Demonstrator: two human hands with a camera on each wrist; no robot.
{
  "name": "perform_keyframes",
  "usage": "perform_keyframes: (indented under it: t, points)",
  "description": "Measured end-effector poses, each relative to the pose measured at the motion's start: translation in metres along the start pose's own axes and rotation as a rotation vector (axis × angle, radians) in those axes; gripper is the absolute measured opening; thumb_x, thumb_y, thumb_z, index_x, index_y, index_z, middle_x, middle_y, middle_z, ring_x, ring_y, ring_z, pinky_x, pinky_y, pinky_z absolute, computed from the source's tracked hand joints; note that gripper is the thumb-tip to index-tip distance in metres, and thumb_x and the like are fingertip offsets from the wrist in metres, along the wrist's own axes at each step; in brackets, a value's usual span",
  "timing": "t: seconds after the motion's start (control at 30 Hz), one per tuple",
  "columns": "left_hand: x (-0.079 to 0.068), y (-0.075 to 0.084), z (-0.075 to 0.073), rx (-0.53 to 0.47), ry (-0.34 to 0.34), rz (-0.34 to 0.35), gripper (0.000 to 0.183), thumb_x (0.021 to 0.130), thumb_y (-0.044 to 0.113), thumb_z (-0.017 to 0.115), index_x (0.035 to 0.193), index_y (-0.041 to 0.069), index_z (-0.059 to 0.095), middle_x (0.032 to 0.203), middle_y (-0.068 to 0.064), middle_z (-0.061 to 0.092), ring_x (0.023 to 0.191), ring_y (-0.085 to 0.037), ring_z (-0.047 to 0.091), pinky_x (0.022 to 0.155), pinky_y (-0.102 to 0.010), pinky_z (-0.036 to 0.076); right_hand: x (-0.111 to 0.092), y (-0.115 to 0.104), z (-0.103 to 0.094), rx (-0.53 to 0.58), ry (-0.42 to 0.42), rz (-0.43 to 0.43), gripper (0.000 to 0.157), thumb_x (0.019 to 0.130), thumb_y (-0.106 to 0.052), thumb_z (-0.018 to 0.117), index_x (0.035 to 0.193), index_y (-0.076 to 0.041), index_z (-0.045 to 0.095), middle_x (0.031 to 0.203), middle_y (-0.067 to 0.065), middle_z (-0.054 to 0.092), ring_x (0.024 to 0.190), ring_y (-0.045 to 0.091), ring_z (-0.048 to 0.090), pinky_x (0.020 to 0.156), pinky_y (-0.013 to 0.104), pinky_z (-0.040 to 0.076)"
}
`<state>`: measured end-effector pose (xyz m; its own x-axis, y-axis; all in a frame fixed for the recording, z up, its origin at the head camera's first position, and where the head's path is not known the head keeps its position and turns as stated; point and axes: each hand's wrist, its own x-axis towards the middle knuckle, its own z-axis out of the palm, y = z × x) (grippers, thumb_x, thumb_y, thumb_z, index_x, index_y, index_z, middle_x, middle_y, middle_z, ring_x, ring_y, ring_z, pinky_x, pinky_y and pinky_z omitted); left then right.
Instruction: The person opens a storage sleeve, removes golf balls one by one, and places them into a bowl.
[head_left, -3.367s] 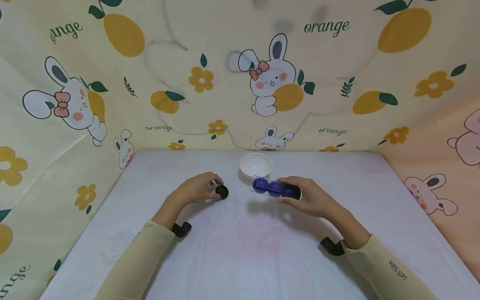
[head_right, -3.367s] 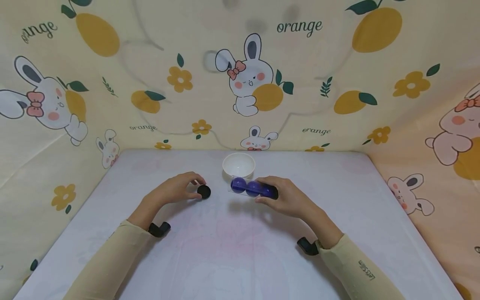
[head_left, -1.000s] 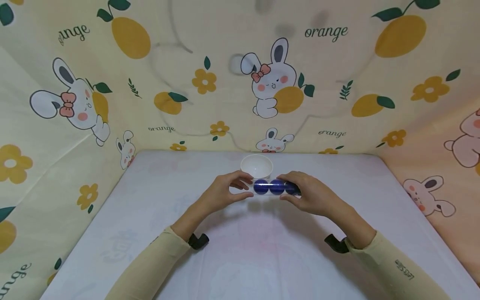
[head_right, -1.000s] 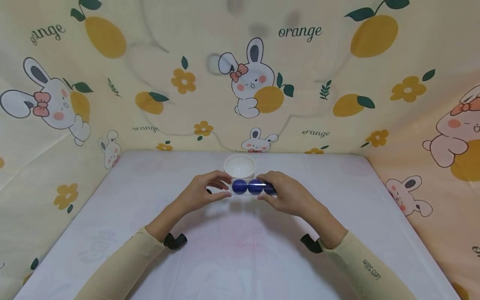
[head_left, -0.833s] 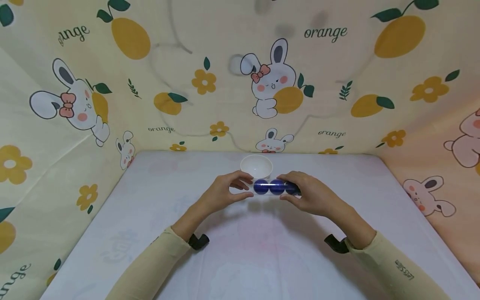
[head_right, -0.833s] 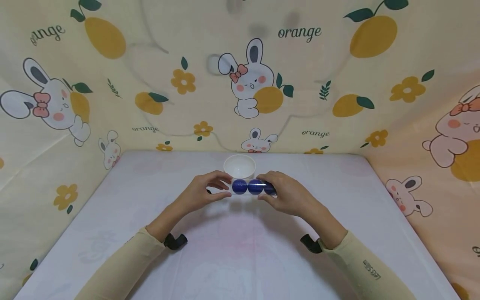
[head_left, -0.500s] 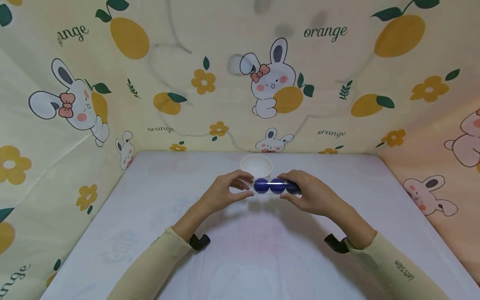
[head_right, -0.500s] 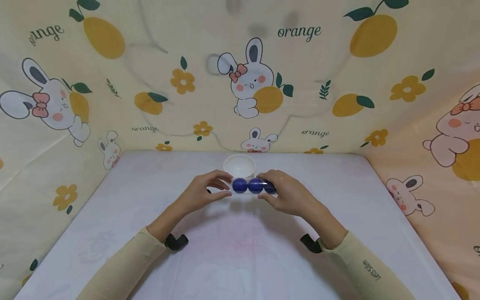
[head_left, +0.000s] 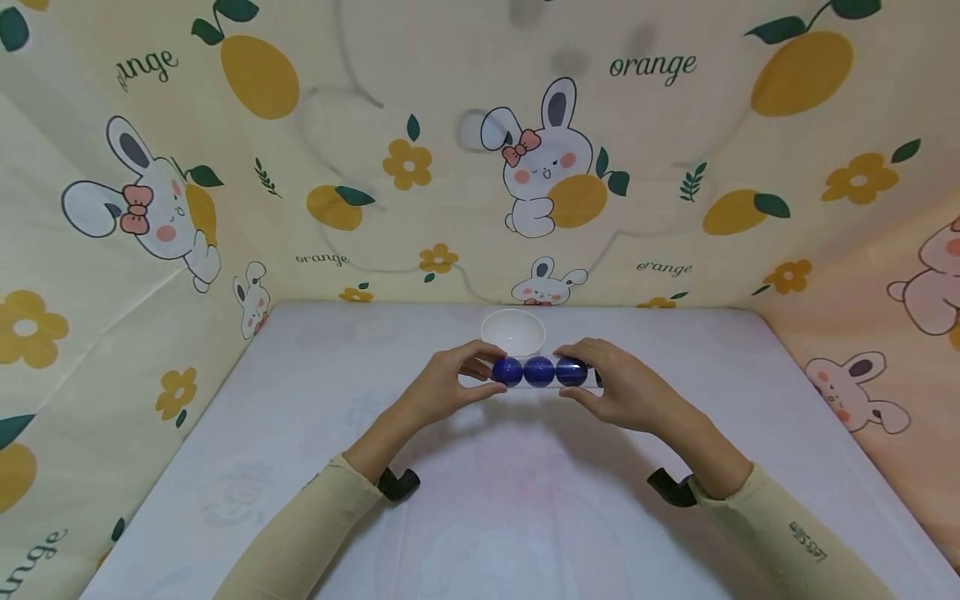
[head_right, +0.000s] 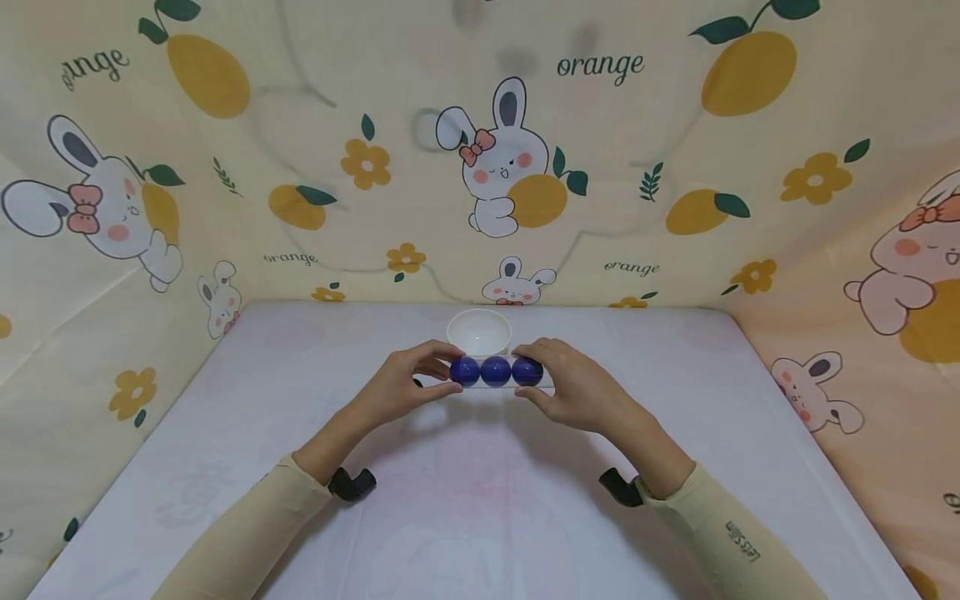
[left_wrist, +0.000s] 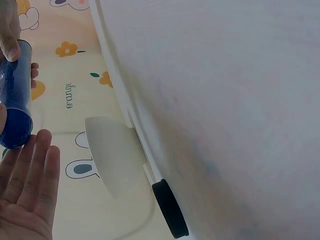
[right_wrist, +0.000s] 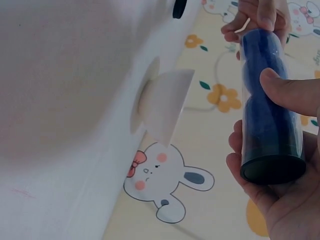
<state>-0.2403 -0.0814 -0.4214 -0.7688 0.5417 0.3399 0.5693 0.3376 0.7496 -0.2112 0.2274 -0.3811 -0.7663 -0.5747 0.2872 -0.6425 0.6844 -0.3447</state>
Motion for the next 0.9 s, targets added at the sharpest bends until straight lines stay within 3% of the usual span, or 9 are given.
perform_keyframes:
  t: [0.27,0.5,0.7,0.9]
  points:
    - [0.0,-0.001,-0.004,0.01,-0.033,-0.021,0.048,0.096,0.024,0.085,0.138,0.015,0.066,0.126,-0.001,0.075,0.107,-0.014,0.074,0.099,-0.032,0.061,-0.001,0.002,0.006,0.083,0.003,0.011,0.052,0.095,-0.019,0.086,0.14,-0.005,0.066,0.121,0.006,0.073,0.1,0.019,0.064,0.089,0.046,0.061]
    - [-0.001,-0.001,-0.008,0.008,-0.052,-0.038,0.045,0.097,0.026,0.084,0.138,0.015,0.068,0.124,0.0,0.075,0.107,-0.014,0.074,0.1,-0.033,0.061,-0.002,0.002,0.012,0.155,0.004,0.034,0.052,0.093,-0.017,0.087,0.139,-0.004,0.066,0.117,0.004,0.072,0.093,0.022,0.062,0.082,0.04,0.059]
    - [0.0,-0.003,-0.011,-0.012,-0.048,-0.024,0.043,0.098,0.024,0.083,0.137,0.015,0.069,0.123,0.001,0.076,0.107,-0.012,0.074,0.1,-0.03,0.06,-0.003,0.005,0.014,0.192,0.003,0.061,0.051,0.095,-0.022,0.086,0.139,-0.007,0.067,0.121,0.005,0.072,0.097,0.018,0.062,0.084,0.039,0.058]
    - [0.002,-0.004,-0.015,-0.013,-0.015,-0.003,0.041,0.097,0.021,0.084,0.135,0.014,0.07,0.122,0.001,0.076,0.106,-0.012,0.074,0.099,-0.029,0.061,-0.004,0.007,0.017,0.219,-0.004,0.11,0.052,0.097,-0.027,0.083,0.142,-0.007,0.066,0.129,0.01,0.072,0.106,0.024,0.067,0.091,0.046,0.059]
